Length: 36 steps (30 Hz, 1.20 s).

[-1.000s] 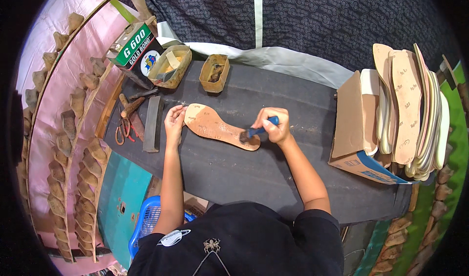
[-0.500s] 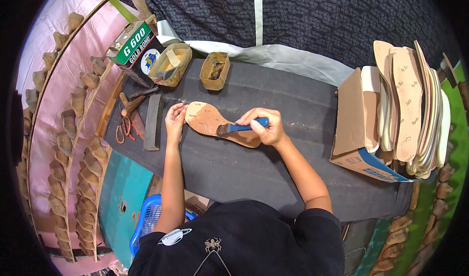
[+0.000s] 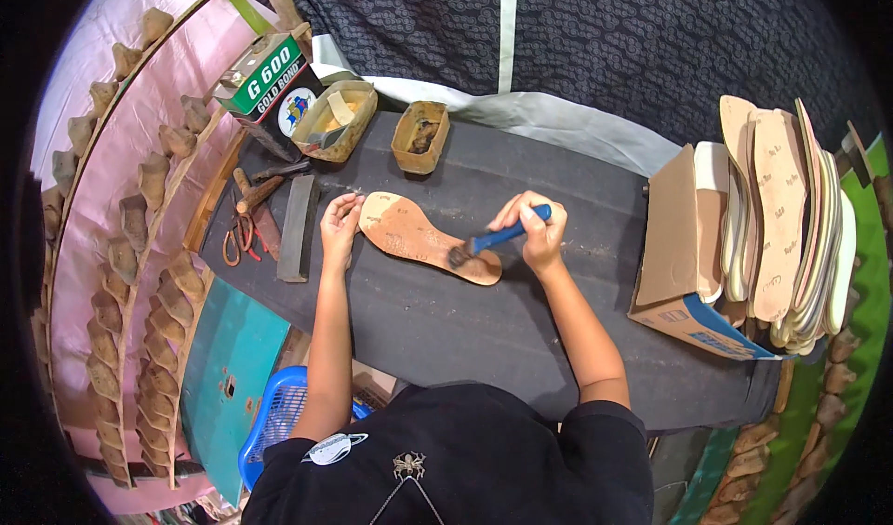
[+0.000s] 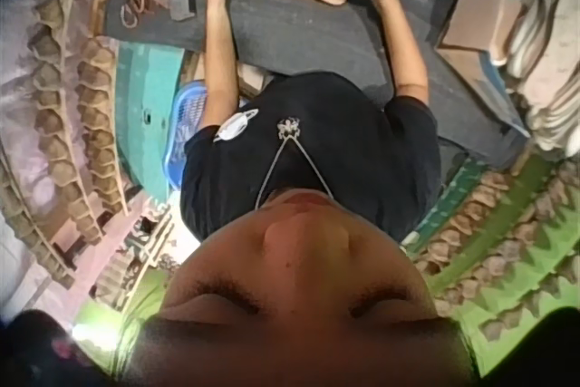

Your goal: The person takes shoe soles from a box, applies adhesive to them using a brush, and places them into a plastic basket.

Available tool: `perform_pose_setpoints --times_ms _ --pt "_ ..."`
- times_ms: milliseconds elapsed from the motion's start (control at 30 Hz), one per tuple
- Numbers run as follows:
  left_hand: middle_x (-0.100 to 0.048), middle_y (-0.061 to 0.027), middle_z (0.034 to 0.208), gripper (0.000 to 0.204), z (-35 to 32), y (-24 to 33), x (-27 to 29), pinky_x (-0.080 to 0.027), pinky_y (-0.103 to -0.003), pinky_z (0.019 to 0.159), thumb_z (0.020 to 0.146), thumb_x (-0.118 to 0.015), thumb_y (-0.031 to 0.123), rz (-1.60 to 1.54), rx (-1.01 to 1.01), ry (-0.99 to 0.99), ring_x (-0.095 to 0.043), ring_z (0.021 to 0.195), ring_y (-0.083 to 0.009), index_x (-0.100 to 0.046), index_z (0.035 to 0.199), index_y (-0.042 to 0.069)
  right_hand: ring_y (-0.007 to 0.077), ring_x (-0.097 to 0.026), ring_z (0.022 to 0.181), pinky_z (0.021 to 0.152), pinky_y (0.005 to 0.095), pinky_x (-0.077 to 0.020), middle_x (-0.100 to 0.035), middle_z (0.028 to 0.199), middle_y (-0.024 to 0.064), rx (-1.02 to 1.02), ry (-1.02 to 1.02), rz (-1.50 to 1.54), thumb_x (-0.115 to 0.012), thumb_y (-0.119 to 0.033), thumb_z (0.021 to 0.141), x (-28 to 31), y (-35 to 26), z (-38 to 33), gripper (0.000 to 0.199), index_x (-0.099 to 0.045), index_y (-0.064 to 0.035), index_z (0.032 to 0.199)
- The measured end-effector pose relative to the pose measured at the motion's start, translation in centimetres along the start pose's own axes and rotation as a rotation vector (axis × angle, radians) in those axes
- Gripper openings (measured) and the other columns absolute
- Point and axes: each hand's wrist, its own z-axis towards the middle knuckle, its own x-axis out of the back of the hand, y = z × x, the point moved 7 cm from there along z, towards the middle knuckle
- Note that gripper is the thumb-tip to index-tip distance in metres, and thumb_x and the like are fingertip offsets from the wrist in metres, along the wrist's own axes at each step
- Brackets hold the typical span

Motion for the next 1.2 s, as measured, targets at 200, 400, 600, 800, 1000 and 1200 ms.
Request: perform_pose_setpoints --times_ms 200,400,600,800,1000,1200 --pt "-0.053 -0.0091 0.099 0.023 -0.1 0.3 0.2 -0.043 -0.021 0.077 0.081 -0.053 0.003 -0.071 -0.019 0.077 -0.054 0.088 -0.0114 -0.047 0.103 -0.002 0.0168 -0.056 0.073 0.060 0.0260 -0.0471 -0.058 0.089 0.0176 -0.016 0.068 0.060 -0.037 -0.028 0.089 -1.5 3.0 2.8 0.032 -0.049 0.0017 0.084" --pt "-0.053 -0.0082 0.099 0.021 -0.2 0.5 -0.3 -0.042 -0.021 0.077 0.081 -0.049 0.000 -0.041 -0.042 0.030 -0.053 0.086 -0.0109 -0.048 0.102 -0.001 0.0125 -0.055 0.078 0.069 0.0241 -0.0443 -0.058 0.090 0.0094 0.010 0.025 -0.294 -0.039 -0.022 0.089 -4.5 7.1 8.3 0.026 -0.051 0.0008 0.094" --pt "-0.054 -0.0084 0.098 0.019 -0.1 0.0 0.0 -0.046 -0.024 0.074 0.084 -0.046 0.004 -0.047 -0.054 0.011 -0.054 0.089 -0.0132 -0.047 0.103 0.001 0.0305 -0.055 0.072 0.066 0.0351 -0.0415 -0.055 0.079 0.0197 -0.011 -0.075 -0.584 -0.043 -0.029 0.087 -6.5 10.0 11.2 0.029 -0.048 0.0002 0.088" --pt "-0.055 -0.0086 0.099 0.019 0.0 -0.2 0.1 -0.046 -0.024 0.073 0.084 -0.046 0.005 -0.015 -0.052 0.028 -0.054 0.088 -0.0134 -0.047 0.102 0.001 0.0338 -0.054 0.074 0.068 0.0372 -0.0406 -0.055 0.078 0.0207 -0.010 -0.126 -0.689 -0.043 -0.029 0.086 -6.5 11.1 11.3 0.030 -0.047 0.0007 0.088" --pt "-0.055 -0.0082 0.098 0.018 -0.1 0.1 0.1 -0.046 -0.024 0.072 0.085 -0.044 0.005 -0.026 -0.036 0.016 -0.055 0.086 -0.0123 -0.047 0.102 0.001 0.0322 -0.053 0.069 0.064 0.0357 -0.0403 -0.054 0.073 0.0202 -0.065 -0.193 -0.611 -0.043 -0.028 0.086 -6.9 10.5 10.1 0.029 -0.048 0.0010 0.086" --pt "-0.055 -0.0075 0.097 0.018 -0.1 0.3 -0.1 -0.046 -0.023 0.069 0.085 -0.042 0.005 -0.026 -0.025 0.028 -0.055 0.083 -0.0112 -0.047 0.102 0.001 0.0231 -0.051 0.060 0.059 0.0315 -0.0401 -0.052 0.065 0.0145 -0.018 -0.165 -0.532 -0.043 -0.028 0.087 -6.6 9.5 9.9 0.028 -0.049 0.0001 0.087"
